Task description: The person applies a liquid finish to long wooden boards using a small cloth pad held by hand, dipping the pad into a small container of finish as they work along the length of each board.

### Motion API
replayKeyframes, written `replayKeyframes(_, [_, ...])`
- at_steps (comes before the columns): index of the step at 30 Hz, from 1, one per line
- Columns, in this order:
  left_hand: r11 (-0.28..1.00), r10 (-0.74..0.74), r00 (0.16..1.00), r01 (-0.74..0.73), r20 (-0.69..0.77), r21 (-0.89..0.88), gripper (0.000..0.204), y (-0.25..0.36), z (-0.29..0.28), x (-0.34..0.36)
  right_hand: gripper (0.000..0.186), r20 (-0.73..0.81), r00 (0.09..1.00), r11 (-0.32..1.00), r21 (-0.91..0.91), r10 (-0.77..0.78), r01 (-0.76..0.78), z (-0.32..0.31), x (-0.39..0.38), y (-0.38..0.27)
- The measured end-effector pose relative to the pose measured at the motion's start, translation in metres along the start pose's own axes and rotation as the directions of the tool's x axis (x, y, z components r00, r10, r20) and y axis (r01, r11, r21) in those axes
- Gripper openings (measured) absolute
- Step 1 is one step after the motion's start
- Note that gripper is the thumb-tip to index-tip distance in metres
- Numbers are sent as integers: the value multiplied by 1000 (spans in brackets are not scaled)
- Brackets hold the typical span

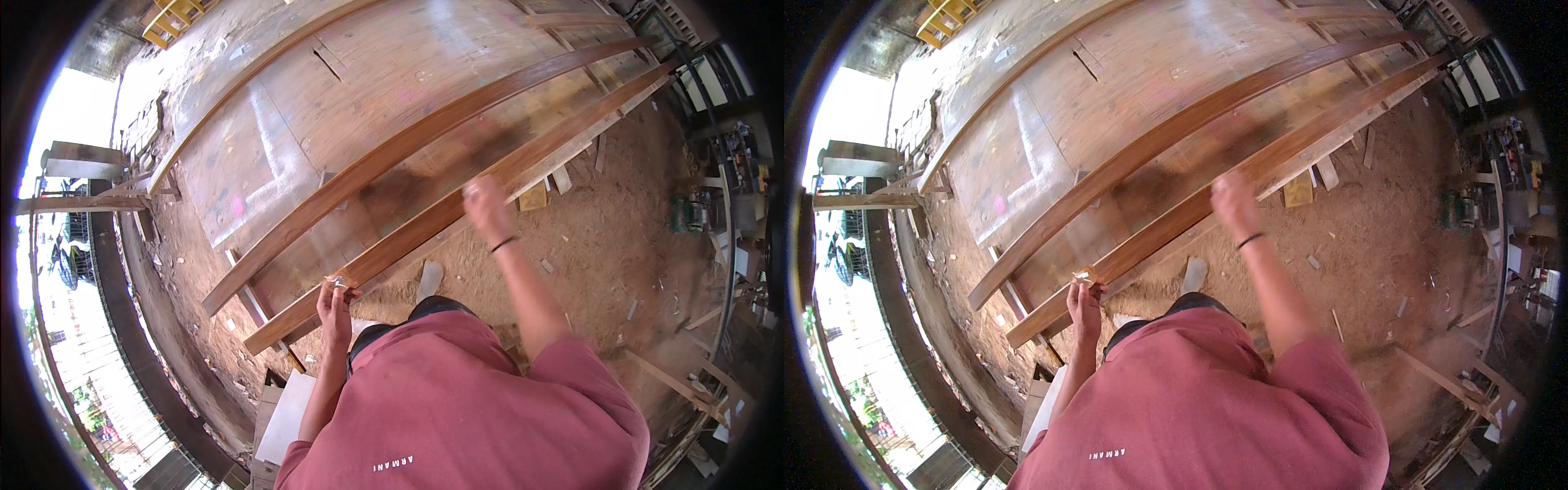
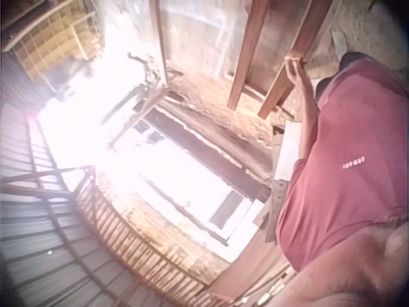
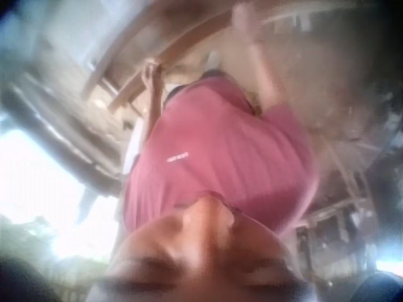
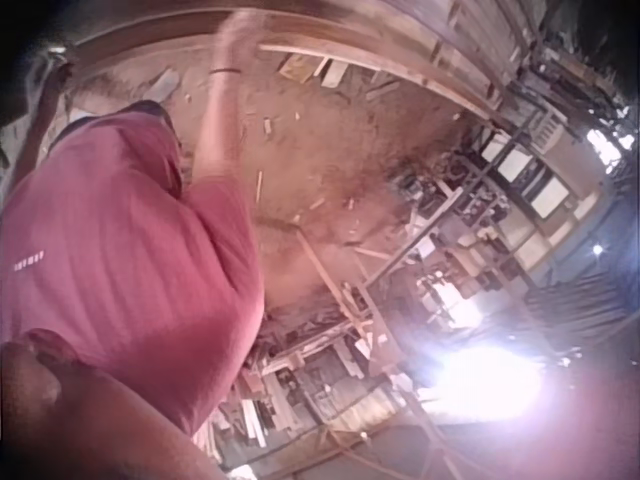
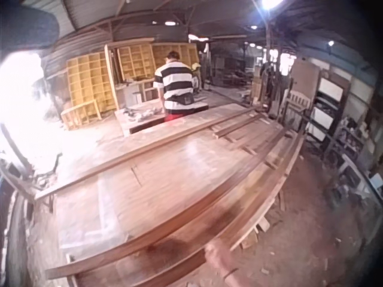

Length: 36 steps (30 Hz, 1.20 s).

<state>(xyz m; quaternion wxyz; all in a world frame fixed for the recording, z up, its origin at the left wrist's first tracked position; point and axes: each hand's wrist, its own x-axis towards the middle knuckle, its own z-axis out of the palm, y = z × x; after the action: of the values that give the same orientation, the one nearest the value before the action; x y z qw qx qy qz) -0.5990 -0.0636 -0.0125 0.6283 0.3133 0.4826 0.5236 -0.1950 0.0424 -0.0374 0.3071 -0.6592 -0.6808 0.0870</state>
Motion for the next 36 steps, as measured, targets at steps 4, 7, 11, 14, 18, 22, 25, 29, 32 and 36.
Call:
replayKeyframes(4, [999, -9, 995, 5, 98, 37, 37, -3, 43, 8, 5, 235, 880, 909, 169, -414, 382, 52, -54, -126])
replayKeyframes(7, [995, -4, 991, -10, 132, 102, 35, -5, 62, 18, 8, 107, 864, 863, 189, -492, 468, 47, -50, -116])
replayKeyframes(11, [1000, 0, 982, -3, 186, 20, 34, 0, 87, 25, 11, -29, 995, 995, -5, 99, -99, -21, -6, -2])
replayKeyframes(14, [999, -13, 980, 4, 201, 43, 34, -6, 90, 27, 11, -165, 966, 970, -102, 200, -219, -46, 13, 47])
replayKeyframes(18, [997, -33, 974, 15, 223, 79, 41, -13, 96, 32, 7, 28, 996, 961, 260, 88, -92, -5, -18, -7])
replayKeyframes(22, [999, -33, 962, 25, 273, 33, 40, -20, 109, 47, 7, 145, 941, 902, 360, -306, 238, 34, -59, -108])
replayKeyframes(25, [1000, -22, 949, 14, 316, 27, 40, -13, 122, 58, 6, 175, 938, 953, 14, -300, 303, 22, -33, -60])
replayKeyframes(29, [997, -38, 920, 58, 390, -41, 39, -3, 124, 63, 10, -271, 947, 977, -73, 175, -201, -44, 32, 37])
replayKeyframes(32, [993, -115, 912, 118, 394, 16, 38, 0, 116, 65, 11, -287, 943, 967, -140, 167, -214, -48, 45, 76])
replayKeyframes(36, [995, -102, 909, 87, 403, 56, 44, 8, 95, 67, 6, 55, 986, 986, -80, 154, -150, 1, 24, 13])
